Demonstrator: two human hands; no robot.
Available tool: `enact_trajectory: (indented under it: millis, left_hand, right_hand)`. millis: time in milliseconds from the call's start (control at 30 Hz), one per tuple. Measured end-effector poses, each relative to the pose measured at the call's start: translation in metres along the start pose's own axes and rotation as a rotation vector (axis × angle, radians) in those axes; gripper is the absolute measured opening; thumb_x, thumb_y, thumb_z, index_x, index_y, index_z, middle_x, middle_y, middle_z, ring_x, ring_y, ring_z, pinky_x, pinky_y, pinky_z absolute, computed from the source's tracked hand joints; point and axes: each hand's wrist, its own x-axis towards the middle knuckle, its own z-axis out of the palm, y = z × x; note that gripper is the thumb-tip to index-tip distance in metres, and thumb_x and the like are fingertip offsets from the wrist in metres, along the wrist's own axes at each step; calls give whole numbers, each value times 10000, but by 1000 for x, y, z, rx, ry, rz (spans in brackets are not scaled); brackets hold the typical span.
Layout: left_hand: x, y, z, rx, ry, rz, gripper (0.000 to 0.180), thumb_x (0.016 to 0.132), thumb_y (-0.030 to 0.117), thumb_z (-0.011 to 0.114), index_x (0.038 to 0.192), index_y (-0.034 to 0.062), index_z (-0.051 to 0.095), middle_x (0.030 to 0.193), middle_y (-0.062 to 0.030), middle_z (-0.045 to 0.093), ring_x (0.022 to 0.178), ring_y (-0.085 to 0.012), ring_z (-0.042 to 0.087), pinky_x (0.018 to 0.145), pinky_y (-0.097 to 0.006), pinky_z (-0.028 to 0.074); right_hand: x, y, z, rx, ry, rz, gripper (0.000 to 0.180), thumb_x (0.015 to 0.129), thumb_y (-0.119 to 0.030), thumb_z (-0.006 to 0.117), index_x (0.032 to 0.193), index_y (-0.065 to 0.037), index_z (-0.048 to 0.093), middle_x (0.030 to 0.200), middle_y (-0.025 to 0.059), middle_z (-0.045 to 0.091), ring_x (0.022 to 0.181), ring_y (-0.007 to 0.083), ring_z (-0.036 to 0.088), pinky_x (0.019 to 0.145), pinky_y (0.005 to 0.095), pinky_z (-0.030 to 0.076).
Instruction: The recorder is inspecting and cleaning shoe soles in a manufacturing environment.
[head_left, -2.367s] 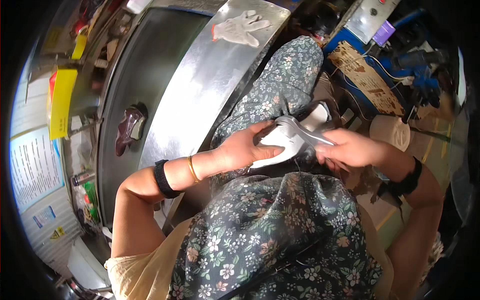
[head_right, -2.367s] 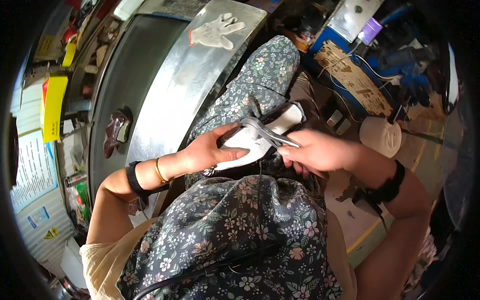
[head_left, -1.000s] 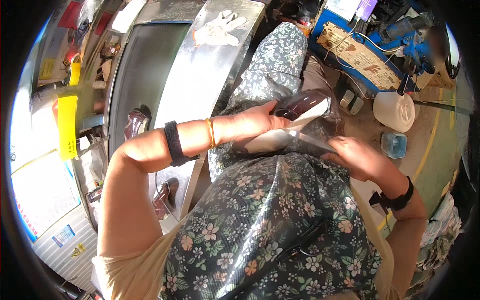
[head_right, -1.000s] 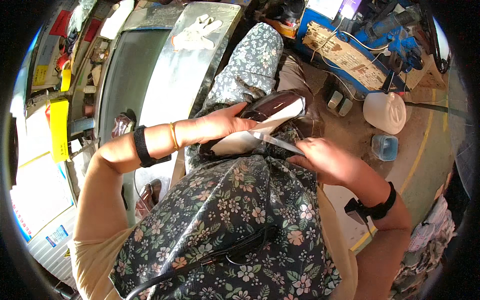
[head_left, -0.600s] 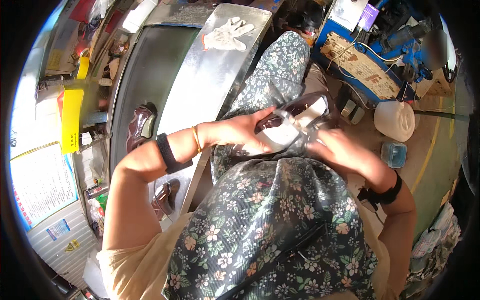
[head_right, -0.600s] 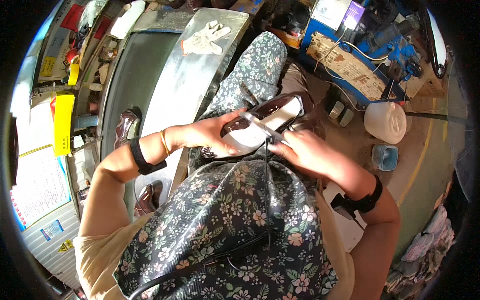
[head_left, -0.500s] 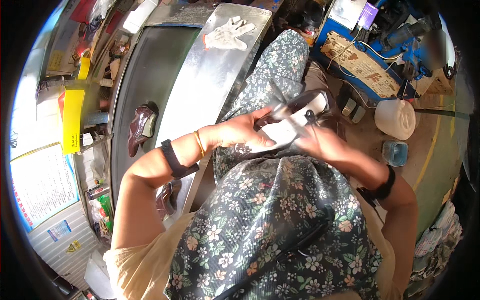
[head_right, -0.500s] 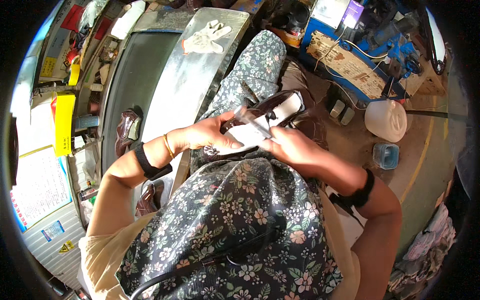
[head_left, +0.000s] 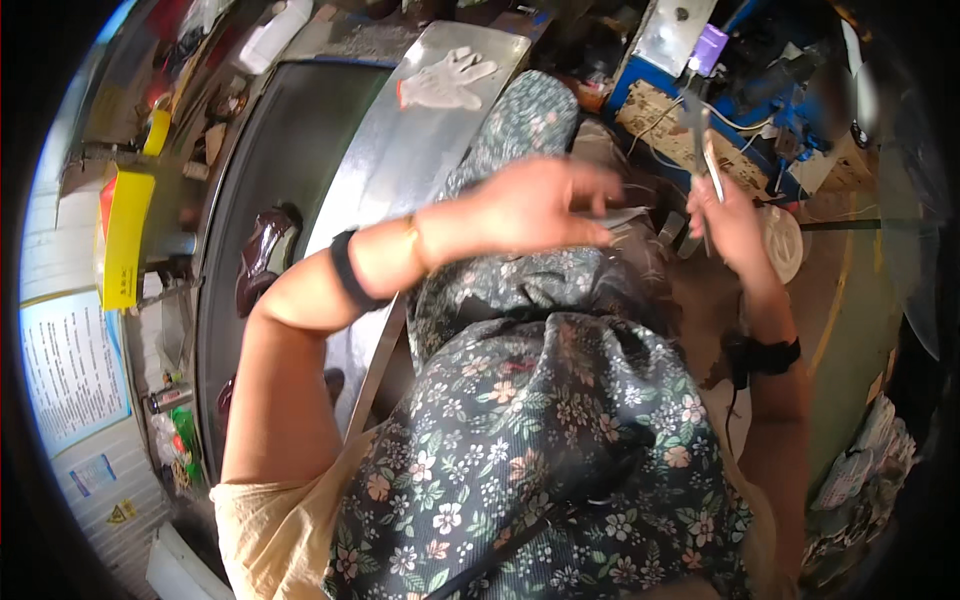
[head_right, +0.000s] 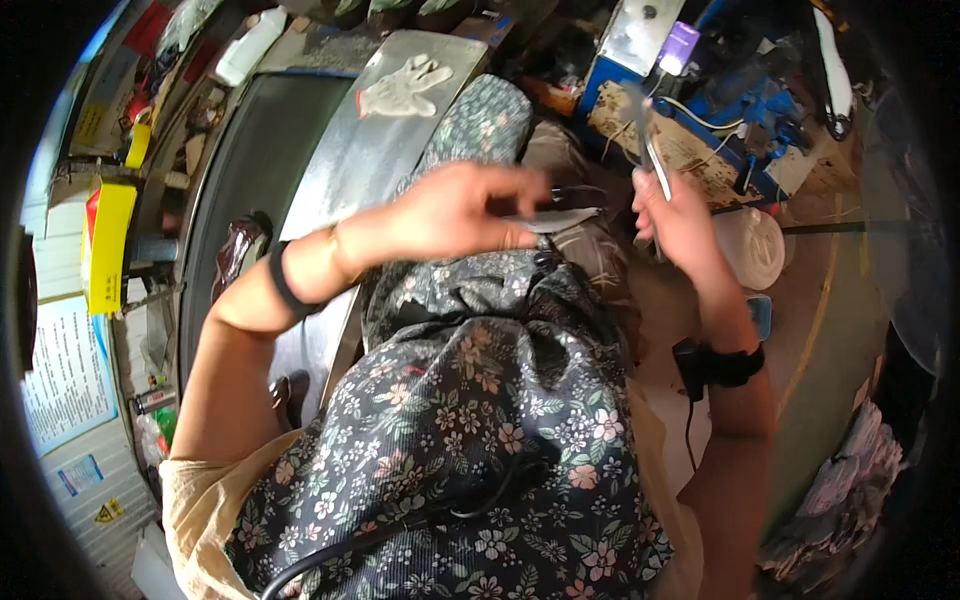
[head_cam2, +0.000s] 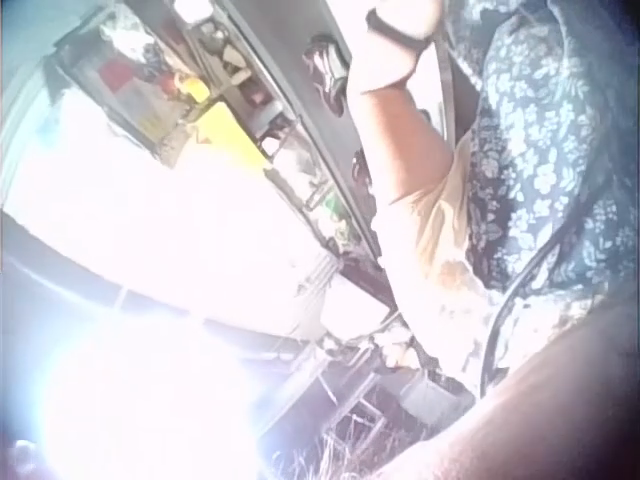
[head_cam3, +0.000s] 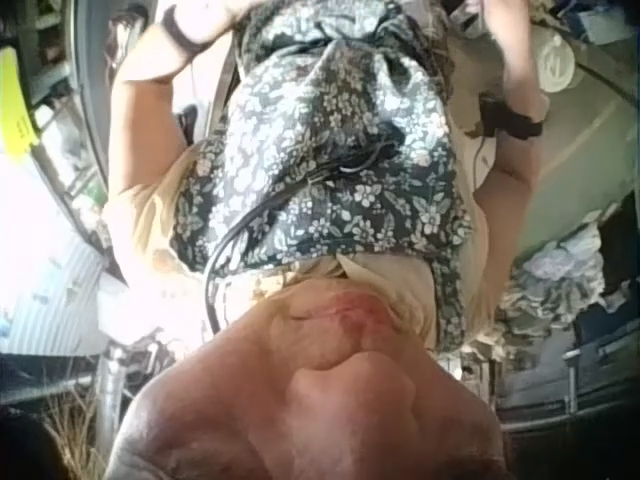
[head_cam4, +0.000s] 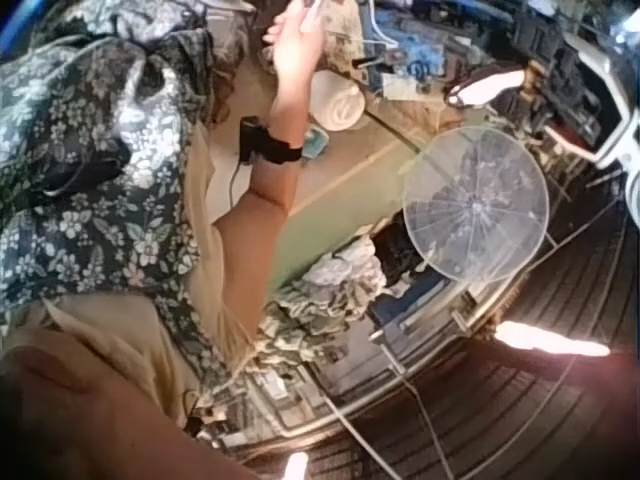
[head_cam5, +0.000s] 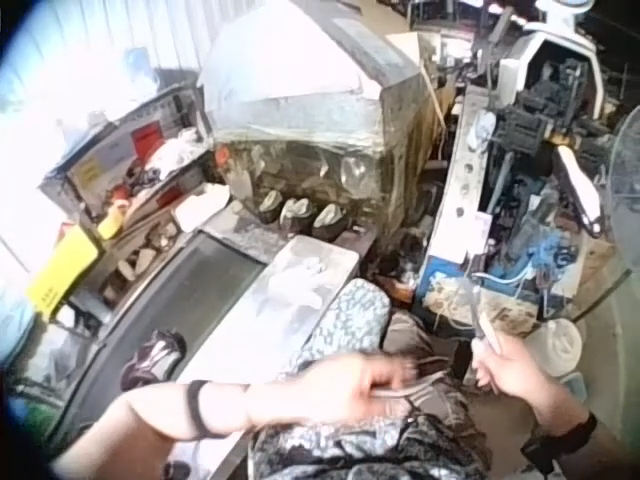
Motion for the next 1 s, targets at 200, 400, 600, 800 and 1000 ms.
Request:
enact_trajectory:
  millis: [200, 400, 600, 800, 1000]
  left_hand:
    - [80, -82, 16, 342, -490, -289, 1008, 669, 572, 787, 1391, -11, 392, 1179, -227, 618, 1110, -355, 593, 944, -372, 464]
    - [36, -78, 58, -573, -435, -461, 806, 830, 433, 737, 1378, -50, 397, 1232, -170, 577, 1120, -227, 551, 943, -322, 454]
    - [33, -88, 85, -732, -225, -387, 532, 851, 316, 736, 1238, 0, 553, 1078, -102, 654, 961, -177, 588, 846, -311, 471]
    - [36, -82, 84, -413, -162, -395, 679, 813, 393, 748, 1303, -13, 511, 1139, -170, 653, 1039, -273, 617, 905, -333, 463]
    - [45, -96, 82, -565, -182, -524, 830, 803, 453, 754, 1365, -64, 429, 1223, -208, 604, 1118, -264, 579, 958, -326, 440]
  right_hand:
    - [-35, 18, 7, 19, -92, -50, 359, 992, -328, 530, 1070, 16, 595, 920, 78, 646, 810, 136, 623, 704, 289, 534]
    - [-74, -1, 7, -174, -323, -37, 234, 990, -212, 532, 1060, 2, 596, 831, 12, 594, 785, 85, 523, 730, 279, 457]
    - [-53, -8, -9, -332, -611, 89, 244, 981, -253, 525, 941, -16, 570, 692, 29, 535, 661, 104, 476, 618, 310, 415]
    - [-31, 6, 1, -475, -576, 141, 343, 988, -314, 518, 830, -16, 579, 638, 46, 554, 550, 131, 492, 534, 318, 414]
    - [-20, 10, 27, 162, -456, 479, 392, 985, -358, 520, 830, -6, 596, 685, 58, 585, 584, 140, 560, 550, 300, 478]
